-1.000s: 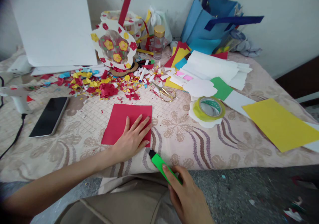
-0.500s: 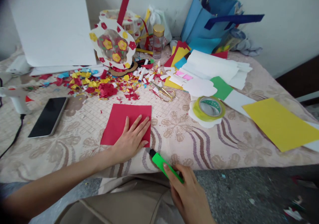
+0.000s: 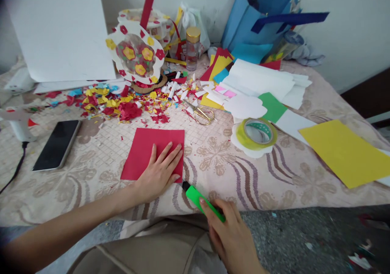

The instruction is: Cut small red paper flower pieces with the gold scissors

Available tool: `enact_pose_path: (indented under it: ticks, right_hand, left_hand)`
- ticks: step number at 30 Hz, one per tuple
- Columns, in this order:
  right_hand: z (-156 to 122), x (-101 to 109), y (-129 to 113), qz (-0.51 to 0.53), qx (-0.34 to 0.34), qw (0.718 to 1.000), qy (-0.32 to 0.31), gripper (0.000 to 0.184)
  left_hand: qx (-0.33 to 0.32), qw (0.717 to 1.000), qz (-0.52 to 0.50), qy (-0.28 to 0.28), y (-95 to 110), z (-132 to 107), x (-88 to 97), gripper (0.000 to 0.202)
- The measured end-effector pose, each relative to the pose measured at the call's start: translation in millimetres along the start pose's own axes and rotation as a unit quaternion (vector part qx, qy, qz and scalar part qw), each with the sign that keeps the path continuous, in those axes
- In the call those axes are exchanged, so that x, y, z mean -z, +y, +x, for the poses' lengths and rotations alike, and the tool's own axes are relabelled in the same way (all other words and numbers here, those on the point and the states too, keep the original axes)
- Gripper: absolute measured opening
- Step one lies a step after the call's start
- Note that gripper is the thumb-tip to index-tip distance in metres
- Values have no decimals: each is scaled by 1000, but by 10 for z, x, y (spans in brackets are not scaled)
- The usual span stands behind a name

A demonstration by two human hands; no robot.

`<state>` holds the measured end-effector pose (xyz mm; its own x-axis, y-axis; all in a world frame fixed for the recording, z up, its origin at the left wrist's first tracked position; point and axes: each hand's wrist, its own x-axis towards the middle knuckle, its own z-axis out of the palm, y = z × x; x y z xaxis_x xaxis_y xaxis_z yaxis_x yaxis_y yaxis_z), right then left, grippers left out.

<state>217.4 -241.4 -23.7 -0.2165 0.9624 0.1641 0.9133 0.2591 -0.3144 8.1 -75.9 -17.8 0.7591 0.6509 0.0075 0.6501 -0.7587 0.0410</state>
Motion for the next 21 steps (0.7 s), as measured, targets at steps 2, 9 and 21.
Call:
enact_pose_path:
  ticks: [2,9,21]
  right_hand:
    - [2,-11,16,-2,-1,1000,-1,48]
    - [41,-13,61,3,5,1000,-5,49]
    - [160,16,136,-3,2,1000,-12,52]
  left_hand:
    - [0,1000,0,-1,-2,1,4,59]
    - [1,1000,-4,-11,-4,2,17,60]
    - [6,1000,4,-13,7,9,15,59]
